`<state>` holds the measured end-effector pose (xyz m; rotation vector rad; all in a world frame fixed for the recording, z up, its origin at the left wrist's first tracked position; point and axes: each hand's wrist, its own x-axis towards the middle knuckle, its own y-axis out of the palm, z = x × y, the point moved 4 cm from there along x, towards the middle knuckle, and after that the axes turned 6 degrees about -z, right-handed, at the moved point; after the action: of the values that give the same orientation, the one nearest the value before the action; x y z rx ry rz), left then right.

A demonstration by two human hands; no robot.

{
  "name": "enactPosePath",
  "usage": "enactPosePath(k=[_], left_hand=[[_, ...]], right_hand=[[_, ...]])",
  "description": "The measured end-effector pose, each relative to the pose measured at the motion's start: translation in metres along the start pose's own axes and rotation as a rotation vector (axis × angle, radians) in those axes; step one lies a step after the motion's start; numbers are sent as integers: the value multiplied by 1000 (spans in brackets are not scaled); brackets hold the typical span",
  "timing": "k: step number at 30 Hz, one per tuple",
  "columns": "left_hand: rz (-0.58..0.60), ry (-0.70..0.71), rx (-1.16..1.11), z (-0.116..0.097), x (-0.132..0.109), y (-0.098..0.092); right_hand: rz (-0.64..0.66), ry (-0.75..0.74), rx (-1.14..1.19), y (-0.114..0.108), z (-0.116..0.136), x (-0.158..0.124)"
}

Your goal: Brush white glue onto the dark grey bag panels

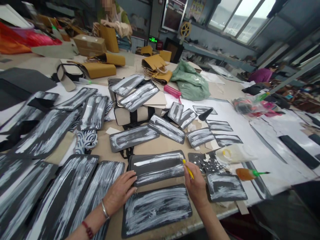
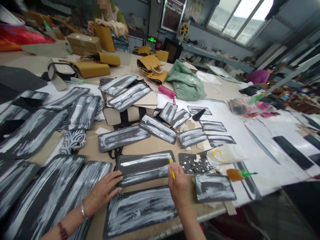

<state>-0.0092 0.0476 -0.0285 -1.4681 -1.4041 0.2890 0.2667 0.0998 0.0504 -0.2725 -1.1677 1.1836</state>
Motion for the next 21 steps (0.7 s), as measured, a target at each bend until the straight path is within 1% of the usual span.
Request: enactPosePath(k=[2, 3, 6, 8, 11, 13, 14, 16, 18, 20, 21], left_hand=[[-3, -10, -3, 0, 0, 0], [-5, -10, -1, 0, 0, 1], [-6, -2, 11, 0, 0, 1], [1, -5, 12, 0, -1, 1], [2, -26, 6, 1, -1, 1], [1, -31, 2, 1, -1, 1], [-1, -29, -2, 0, -1, 1], [0, -24, -9, 0, -1, 1], [2, -32, -16, -1, 0, 0], [11, -57, -24, -1, -1, 1], [18, -73, -33, -1, -1, 1]], right_hand=[[5, -10, -72, 8, -12, 4], [17, -28, -87, 12, -13, 3], [93, -124, -21, 22, 1, -7], [124, -155, 44, 23, 7, -9], [75, -139, -1, 22, -3, 1], [43, -135, -79, 26, -11, 6], [47, -143, -96, 30, -11, 7], [96, -178, -45, 39, 4, 1], [182, -208, 100, 45, 33, -9], [248, -186, 271, 48, 64, -17], [250, -147, 343, 47, 76, -19]])
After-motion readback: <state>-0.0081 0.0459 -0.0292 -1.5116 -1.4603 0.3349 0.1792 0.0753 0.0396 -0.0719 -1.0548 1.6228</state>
